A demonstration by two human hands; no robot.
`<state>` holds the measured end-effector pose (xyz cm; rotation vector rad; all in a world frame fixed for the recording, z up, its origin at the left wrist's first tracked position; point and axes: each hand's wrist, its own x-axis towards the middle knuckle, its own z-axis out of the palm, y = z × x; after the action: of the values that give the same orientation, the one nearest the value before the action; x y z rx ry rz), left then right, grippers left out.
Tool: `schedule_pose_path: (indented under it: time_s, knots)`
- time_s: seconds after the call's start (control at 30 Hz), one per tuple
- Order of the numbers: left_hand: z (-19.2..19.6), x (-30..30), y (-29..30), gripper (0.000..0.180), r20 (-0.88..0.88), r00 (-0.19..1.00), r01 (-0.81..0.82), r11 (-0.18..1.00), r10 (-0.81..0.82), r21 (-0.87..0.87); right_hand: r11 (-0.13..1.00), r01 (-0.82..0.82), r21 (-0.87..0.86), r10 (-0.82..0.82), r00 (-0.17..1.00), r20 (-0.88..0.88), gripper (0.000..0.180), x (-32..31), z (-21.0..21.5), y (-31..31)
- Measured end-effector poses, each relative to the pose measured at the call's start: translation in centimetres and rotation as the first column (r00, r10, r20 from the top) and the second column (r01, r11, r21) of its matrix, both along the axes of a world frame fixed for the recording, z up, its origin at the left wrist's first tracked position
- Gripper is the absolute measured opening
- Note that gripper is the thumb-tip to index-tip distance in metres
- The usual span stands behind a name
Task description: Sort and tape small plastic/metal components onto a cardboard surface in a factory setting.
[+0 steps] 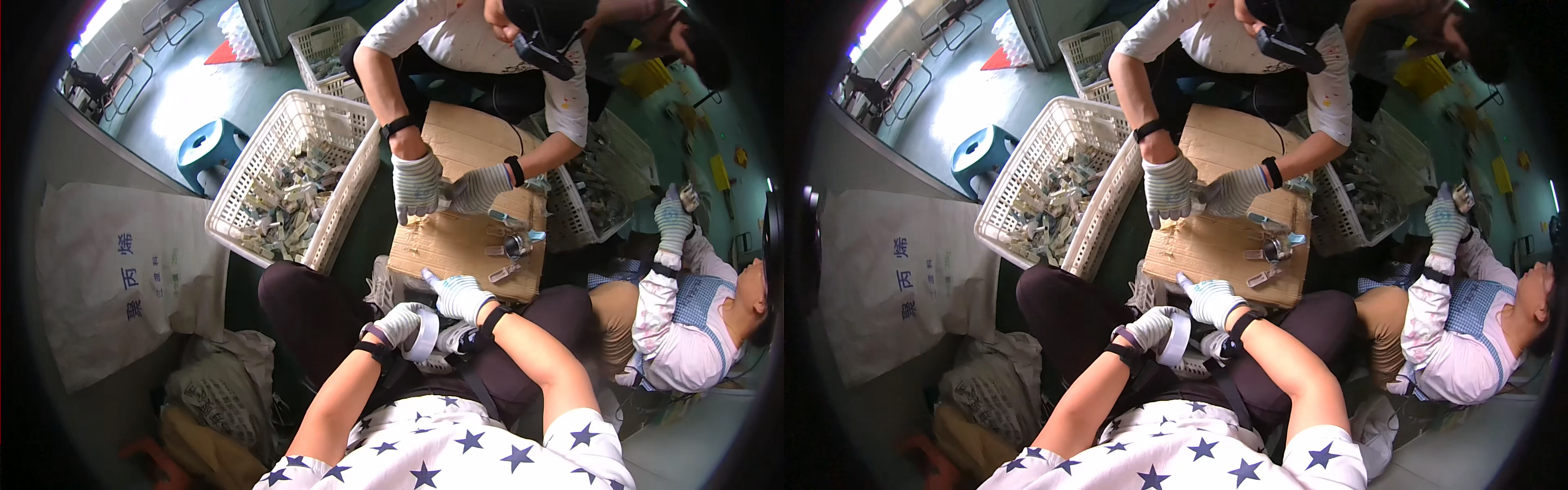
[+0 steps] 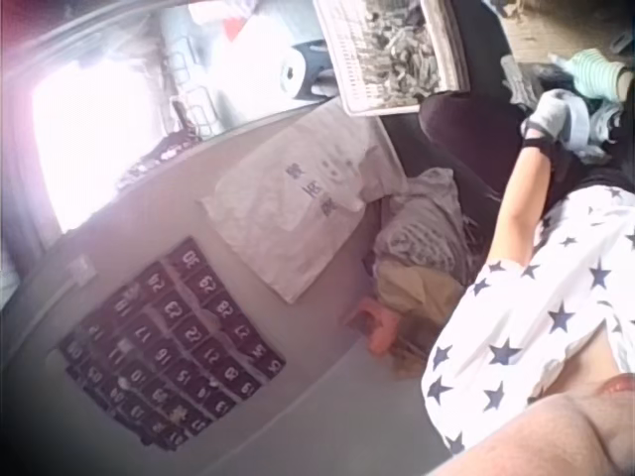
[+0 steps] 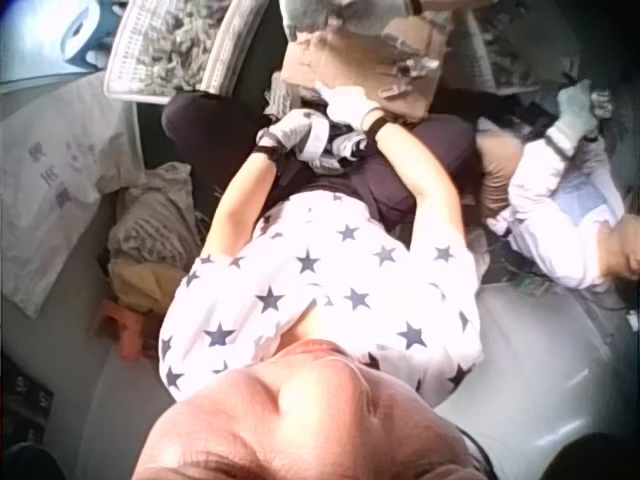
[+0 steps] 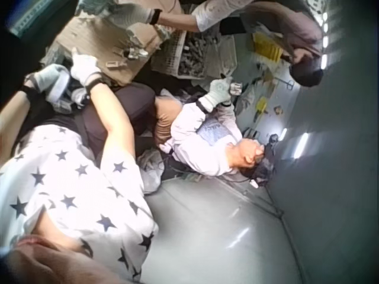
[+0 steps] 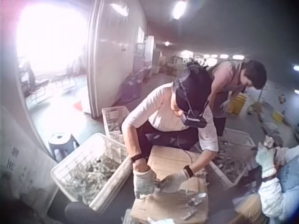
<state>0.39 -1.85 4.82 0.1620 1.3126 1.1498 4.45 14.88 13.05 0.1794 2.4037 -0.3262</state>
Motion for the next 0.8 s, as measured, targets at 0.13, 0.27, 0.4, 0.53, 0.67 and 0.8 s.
schedule_pose_path:
  time_s: [0.13,0.27,0.4,0.53,0.67,0.8]
  knots:
    - [-0.1,0.2,-0.2,0.024,-0.007,0.999,-0.034,0.999,0.034,0.021,0.999,0.030,-0.014,-0.030,0.998,-0.049,0.070,0.8,-0.5,-0.5]
    - [-0.9,0.5,-0.6,0.019,0.010,0.999,-0.051,0.999,0.051,0.001,0.995,0.080,-0.065,-0.085,0.993,-0.078,0.061,1.4,-0.1,-0.4]
    - [0.5,0.6,-0.2,0.032,0.079,0.991,-0.111,0.994,0.110,0.001,0.966,0.139,-0.219,-0.210,0.915,-0.345,0.026,4.5,-1.4,1.2]
    - [1.3,0.4,-0.4,0.021,0.162,0.972,-0.184,0.981,0.172,0.065,0.885,0.158,-0.438,-0.415,0.695,-0.588,0.020,8.3,-2.5,4.4]
    - [3.7,0.3,0.7,0.010,0.214,0.952,-0.240,0.967,0.218,0.082,0.478,0.431,-0.766,-0.879,0.233,-0.417,0.019,11.7,-0.7,9.2]
    - [4.7,0.1,2.1,0.011,0.300,0.930,-0.270,0.949,0.213,0.162,-0.054,0.348,-0.936,-0.966,-0.255,-0.039,0.020,13.1,-1.3,14.0]
